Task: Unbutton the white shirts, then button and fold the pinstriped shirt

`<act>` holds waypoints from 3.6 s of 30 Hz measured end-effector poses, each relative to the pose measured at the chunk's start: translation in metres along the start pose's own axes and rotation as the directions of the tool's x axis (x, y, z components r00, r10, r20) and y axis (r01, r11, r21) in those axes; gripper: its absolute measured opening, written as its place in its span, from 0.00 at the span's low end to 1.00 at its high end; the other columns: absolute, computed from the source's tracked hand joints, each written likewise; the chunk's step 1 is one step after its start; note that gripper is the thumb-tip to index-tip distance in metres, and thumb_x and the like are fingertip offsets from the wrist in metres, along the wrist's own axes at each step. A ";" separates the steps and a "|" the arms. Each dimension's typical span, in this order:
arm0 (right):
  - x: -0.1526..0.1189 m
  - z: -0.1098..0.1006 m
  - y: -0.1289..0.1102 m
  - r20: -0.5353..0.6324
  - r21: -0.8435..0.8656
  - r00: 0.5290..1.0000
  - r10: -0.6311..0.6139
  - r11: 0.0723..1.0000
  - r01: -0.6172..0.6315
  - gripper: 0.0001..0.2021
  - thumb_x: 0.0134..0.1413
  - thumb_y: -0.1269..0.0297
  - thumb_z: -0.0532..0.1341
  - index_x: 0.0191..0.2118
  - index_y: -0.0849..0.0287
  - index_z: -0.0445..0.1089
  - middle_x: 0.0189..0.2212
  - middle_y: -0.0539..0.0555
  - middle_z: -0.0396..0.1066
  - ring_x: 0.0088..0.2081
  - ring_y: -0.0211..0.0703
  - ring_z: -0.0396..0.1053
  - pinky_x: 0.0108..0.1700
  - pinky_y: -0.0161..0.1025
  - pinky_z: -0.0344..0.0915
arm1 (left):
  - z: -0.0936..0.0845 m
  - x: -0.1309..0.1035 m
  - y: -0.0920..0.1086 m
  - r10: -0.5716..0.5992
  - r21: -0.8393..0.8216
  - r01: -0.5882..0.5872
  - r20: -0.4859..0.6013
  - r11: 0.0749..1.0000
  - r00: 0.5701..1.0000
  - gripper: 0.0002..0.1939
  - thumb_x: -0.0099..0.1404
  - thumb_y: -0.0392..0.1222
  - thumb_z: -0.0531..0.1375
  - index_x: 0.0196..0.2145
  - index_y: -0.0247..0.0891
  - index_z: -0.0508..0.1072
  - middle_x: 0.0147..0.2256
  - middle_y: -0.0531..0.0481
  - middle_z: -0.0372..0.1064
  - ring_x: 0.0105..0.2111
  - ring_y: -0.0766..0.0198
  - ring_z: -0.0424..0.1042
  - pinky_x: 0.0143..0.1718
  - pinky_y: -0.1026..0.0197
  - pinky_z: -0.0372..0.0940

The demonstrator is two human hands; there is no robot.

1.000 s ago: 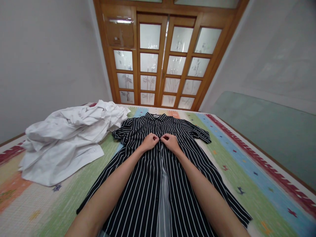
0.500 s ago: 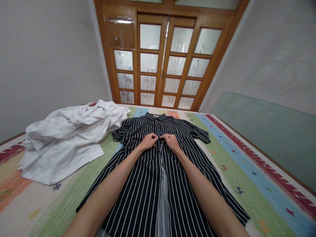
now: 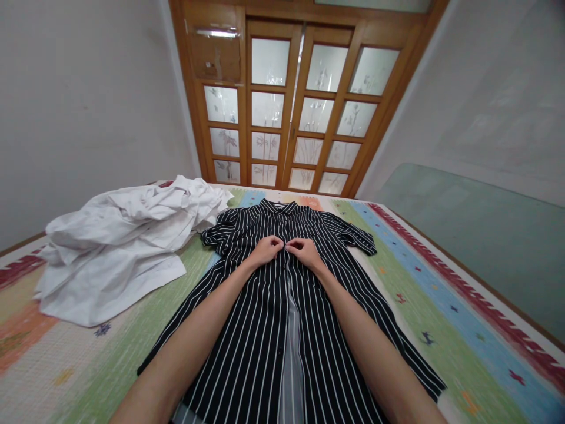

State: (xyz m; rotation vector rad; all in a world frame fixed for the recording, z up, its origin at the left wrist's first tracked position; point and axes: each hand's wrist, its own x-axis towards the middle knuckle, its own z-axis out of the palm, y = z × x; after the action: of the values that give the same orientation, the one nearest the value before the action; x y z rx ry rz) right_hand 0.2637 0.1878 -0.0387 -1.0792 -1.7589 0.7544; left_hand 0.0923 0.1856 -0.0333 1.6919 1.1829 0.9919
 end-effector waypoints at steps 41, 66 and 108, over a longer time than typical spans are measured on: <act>-0.002 0.001 -0.001 0.023 -0.110 0.997 -0.076 0.991 0.078 0.05 0.46 0.67 0.63 0.29 0.60 0.76 0.25 0.52 0.75 0.26 0.39 0.69 0.31 0.35 0.64 | 0.001 -0.005 0.011 -0.077 0.005 0.077 -0.010 0.997 0.997 0.05 0.62 0.35 0.58 0.29 0.32 0.72 0.17 0.58 0.63 0.12 0.75 0.61 0.15 0.71 0.56; -0.003 0.003 -0.004 0.014 -0.160 0.999 -0.049 0.986 0.050 0.05 0.44 0.65 0.62 0.28 0.60 0.73 0.20 0.48 0.70 0.23 0.36 0.65 0.28 0.33 0.62 | 0.001 -0.007 0.010 -0.013 0.069 0.018 -0.069 0.997 0.998 0.05 0.57 0.35 0.56 0.26 0.34 0.71 0.17 0.57 0.63 0.18 0.70 0.64 0.22 0.68 0.59; -0.039 -0.018 -0.028 0.050 -0.350 0.986 -0.157 0.922 0.165 0.03 0.47 0.71 0.61 0.31 0.58 0.70 0.28 0.50 0.69 0.30 0.37 0.65 0.34 0.35 0.61 | -0.007 -0.043 0.024 0.145 0.375 -0.126 -0.022 0.918 0.989 0.06 0.51 0.30 0.62 0.29 0.36 0.77 0.31 0.50 0.69 0.28 0.67 0.69 0.37 0.63 0.65</act>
State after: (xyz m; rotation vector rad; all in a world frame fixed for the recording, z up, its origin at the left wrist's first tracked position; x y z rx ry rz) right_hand 0.2780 0.1415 -0.0231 -1.1427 -2.0232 0.3545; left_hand 0.0827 0.1410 -0.0150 2.0825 1.3676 0.9371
